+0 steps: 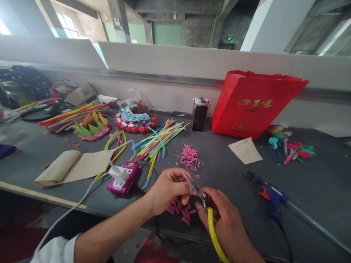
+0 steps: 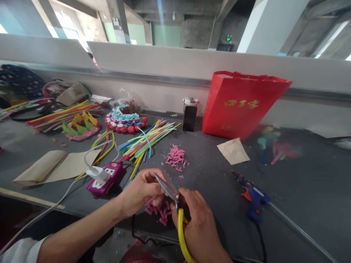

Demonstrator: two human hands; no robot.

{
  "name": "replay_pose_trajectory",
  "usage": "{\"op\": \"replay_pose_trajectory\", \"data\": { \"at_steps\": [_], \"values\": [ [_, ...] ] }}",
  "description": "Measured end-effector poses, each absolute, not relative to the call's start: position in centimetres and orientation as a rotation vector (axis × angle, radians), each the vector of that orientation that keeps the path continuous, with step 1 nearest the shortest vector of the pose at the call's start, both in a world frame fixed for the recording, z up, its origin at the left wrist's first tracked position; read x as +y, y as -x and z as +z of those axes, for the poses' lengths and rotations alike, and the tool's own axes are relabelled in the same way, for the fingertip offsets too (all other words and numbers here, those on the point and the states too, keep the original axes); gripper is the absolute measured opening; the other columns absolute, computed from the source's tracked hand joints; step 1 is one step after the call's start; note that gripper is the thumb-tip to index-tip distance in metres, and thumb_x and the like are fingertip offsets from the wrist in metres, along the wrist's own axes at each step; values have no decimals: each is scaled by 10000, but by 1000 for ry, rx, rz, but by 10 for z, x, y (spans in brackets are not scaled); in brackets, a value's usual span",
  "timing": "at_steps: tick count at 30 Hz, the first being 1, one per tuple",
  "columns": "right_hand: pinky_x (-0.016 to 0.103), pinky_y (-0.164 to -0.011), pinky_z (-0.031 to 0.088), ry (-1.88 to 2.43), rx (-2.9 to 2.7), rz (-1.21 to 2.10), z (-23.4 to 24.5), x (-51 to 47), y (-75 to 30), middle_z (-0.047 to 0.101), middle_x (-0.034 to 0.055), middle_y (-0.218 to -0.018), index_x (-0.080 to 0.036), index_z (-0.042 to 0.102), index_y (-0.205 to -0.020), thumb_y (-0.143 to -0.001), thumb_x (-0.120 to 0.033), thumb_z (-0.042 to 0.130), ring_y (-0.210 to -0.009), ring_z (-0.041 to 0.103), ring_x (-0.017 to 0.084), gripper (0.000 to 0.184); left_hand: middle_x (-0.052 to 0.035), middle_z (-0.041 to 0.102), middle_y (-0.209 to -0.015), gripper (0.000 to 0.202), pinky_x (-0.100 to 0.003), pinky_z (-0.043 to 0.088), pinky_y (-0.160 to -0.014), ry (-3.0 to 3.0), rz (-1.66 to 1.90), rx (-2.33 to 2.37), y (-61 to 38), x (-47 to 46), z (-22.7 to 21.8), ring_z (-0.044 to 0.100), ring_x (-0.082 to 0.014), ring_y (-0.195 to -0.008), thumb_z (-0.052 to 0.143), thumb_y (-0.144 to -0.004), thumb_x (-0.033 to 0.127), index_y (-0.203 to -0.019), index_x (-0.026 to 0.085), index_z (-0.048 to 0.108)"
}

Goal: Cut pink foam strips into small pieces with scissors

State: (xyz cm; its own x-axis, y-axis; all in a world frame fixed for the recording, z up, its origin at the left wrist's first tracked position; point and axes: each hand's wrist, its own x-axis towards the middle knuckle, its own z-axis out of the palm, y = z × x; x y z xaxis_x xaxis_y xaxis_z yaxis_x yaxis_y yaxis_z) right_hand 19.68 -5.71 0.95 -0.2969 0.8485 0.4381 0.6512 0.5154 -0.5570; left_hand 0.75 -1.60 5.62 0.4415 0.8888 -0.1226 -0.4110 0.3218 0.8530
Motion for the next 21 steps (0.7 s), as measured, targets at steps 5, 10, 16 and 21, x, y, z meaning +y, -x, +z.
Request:
{"op": "replay_pose_trajectory", "data": {
  "at_steps": [5, 10, 16, 21],
  "values": [
    [282, -706, 490, 1218, -2036, 375, 9, -57, -197, 639, 18, -869, -217, 545, -1082, -877, -171, 556, -787, 622, 179, 210, -19, 681, -636, 178, -179, 393, -419, -854, 933, 671, -7, -16, 56, 512, -52, -394, 799, -677, 214, -705, 119, 651],
    [264, -725, 500, 1212, -1998, 443, 9, -57, -197, 655, 8, -870, -221, 567, -1080, -868, -158, 562, -784, 640, 162, 221, -22, 677, -637, 187, -178, 385, -415, -857, 930, 713, -8, -17, 60, 523, -54, -397, 802, -649, 210, -687, 105, 653],
    [230, -673, 500, 1241, -1943, 515, 10, -59, -196, 659, -21, -814, -237, 584, -1034, -881, -221, 581, -702, 644, 134, 153, -27, 686, -632, 179, -172, 365, -397, -844, 936, 721, -8, -17, 62, 523, -59, -390, 787, -647, 184, -677, 116, 625],
    [234, -673, 510, 1284, -1926, 498, 10, -59, -197, 667, 3, -836, -228, 580, -1043, -890, -281, 580, -721, 649, 143, 162, -21, 683, -615, 185, -176, 362, -394, -825, 958, 742, -8, -16, 62, 504, -58, -374, 784, -632, 180, -669, 127, 611]
  ]
}}
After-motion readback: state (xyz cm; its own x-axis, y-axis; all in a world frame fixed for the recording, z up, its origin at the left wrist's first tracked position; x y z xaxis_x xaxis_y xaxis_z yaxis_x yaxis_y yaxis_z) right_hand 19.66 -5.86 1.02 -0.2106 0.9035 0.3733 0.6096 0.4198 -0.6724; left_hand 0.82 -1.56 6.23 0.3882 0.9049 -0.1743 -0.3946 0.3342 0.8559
